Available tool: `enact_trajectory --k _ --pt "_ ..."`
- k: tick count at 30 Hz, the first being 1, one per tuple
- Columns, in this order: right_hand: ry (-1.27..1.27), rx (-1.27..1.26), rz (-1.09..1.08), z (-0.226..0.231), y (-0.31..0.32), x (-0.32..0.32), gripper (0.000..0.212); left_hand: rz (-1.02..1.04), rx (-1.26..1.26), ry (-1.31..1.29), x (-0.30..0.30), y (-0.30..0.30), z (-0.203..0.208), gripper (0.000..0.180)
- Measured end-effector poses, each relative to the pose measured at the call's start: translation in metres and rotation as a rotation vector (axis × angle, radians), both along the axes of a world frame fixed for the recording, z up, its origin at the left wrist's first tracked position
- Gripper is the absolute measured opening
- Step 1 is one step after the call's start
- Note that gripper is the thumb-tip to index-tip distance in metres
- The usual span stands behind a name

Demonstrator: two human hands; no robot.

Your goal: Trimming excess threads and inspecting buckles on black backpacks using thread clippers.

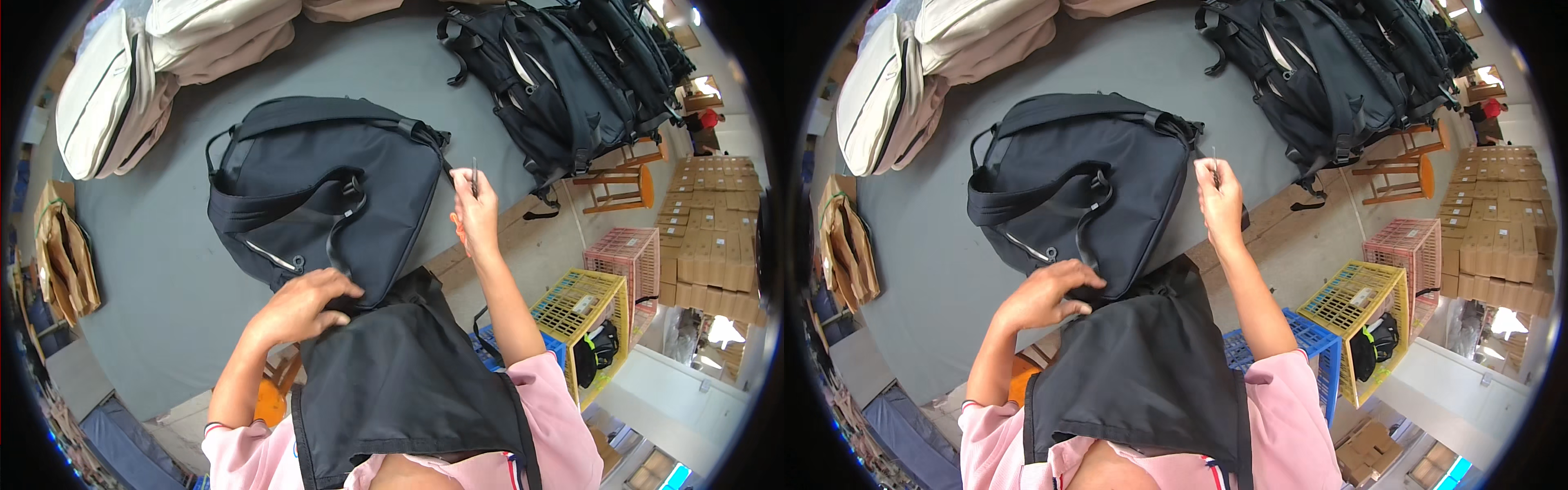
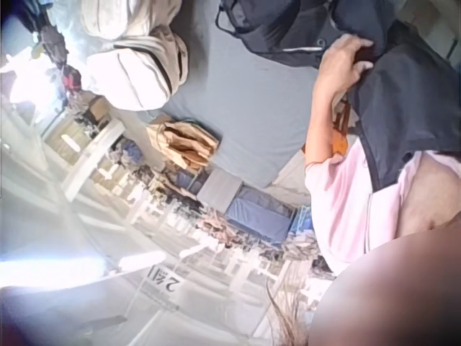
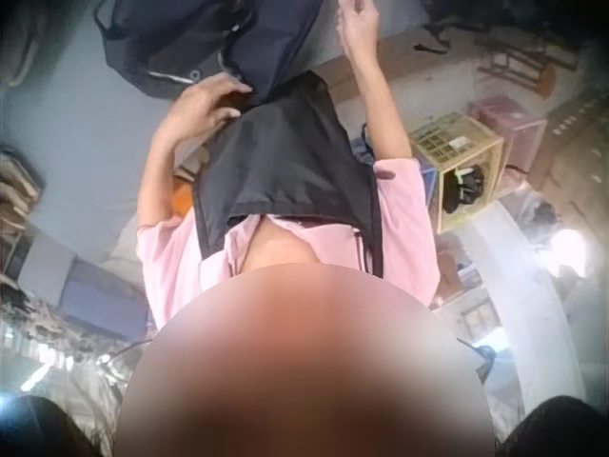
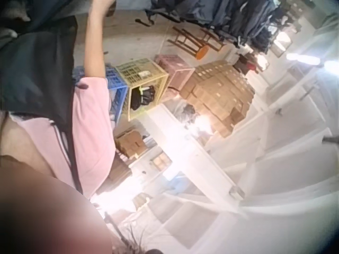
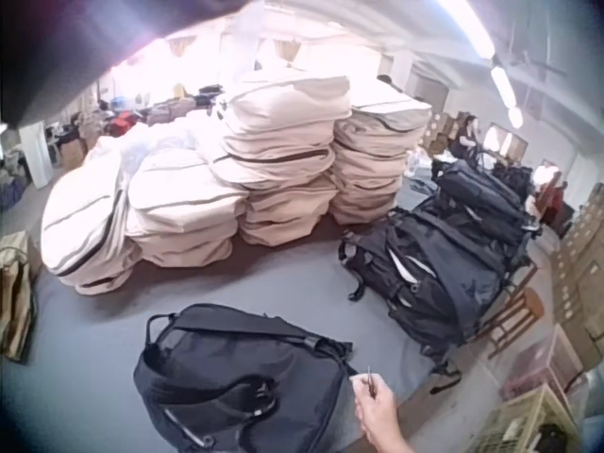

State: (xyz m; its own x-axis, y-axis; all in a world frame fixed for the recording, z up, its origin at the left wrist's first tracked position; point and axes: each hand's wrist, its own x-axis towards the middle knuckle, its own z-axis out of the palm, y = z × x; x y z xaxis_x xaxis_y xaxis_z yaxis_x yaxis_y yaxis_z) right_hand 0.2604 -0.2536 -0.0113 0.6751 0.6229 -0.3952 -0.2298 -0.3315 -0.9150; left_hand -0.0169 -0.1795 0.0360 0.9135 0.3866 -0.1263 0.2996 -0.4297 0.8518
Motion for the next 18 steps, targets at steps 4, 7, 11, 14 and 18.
enact_trajectory --k 4,7,11,14,18 --pt "-0.295 -0.015 0.049 -0.046 0.039 0.024 0.043 0.035 0.212 -0.203 0.078 0.039 0.004 0.021" --pt "-0.262 -0.044 0.07 -0.063 0.053 0.028 0.051 0.297 0.564 -0.056 0.136 0.075 -0.039 0.025" --pt "-0.182 -0.021 0.065 -0.054 0.06 0.006 0.055 0.276 0.689 -0.048 0.173 0.112 -0.076 0.028" --pt "-0.127 0.005 0.003 -0.055 0.066 0.005 0.054 0.252 0.607 -0.052 0.184 0.134 -0.082 0.027" --pt "-0.044 0.123 0.003 -0.059 0.078 0.015 0.052 0.227 0.536 -0.112 0.197 0.149 -0.082 0.027"
